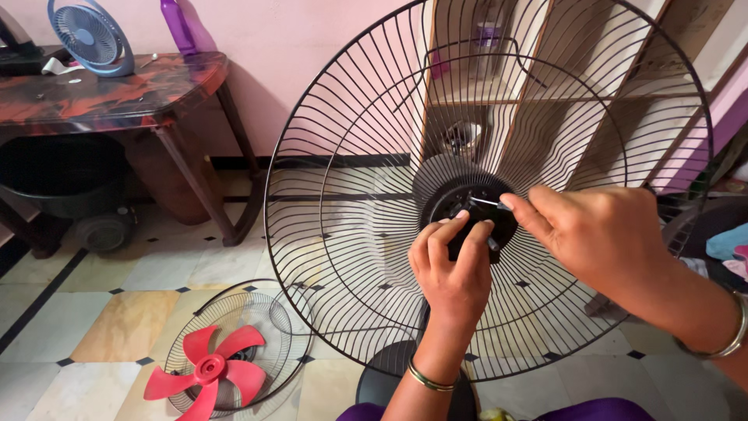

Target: The person uses a screwdriver to tighten a screw on the central hub of a standing electric fan. They repeatedly adjust the screw and test the fan head by hand, keeping the fan blades off to the side.

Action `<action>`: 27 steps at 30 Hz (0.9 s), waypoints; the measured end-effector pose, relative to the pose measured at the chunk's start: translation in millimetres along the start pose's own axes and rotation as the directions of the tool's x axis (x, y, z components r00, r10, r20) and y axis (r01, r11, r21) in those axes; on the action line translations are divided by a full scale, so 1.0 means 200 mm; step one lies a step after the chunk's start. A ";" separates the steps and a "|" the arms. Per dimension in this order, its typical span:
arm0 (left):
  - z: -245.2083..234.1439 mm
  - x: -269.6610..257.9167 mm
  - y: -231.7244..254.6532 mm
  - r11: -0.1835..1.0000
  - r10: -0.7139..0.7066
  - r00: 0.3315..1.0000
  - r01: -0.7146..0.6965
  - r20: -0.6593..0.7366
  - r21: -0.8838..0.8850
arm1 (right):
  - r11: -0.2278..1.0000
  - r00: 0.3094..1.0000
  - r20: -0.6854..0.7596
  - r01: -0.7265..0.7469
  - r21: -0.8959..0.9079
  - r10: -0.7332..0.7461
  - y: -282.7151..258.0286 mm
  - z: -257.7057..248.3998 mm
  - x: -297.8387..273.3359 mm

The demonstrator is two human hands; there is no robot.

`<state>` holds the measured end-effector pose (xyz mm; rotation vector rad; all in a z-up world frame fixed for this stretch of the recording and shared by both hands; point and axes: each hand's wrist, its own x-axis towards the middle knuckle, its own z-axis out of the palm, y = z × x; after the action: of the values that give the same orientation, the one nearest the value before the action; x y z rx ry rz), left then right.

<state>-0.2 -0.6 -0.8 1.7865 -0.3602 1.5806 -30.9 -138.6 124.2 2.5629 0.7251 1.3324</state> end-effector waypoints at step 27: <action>-0.03 -0.17 0.02 0.993 0.113 0.992 -0.113 -0.055 -0.013 | 0.915 0.925 -0.341 -0.019 0.402 0.169 0.17 -0.10 -0.10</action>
<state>-15.2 -7.4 -32.6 1.7334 -0.4538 1.6967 -44.3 -179.6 133.4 2.6959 1.0378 1.9110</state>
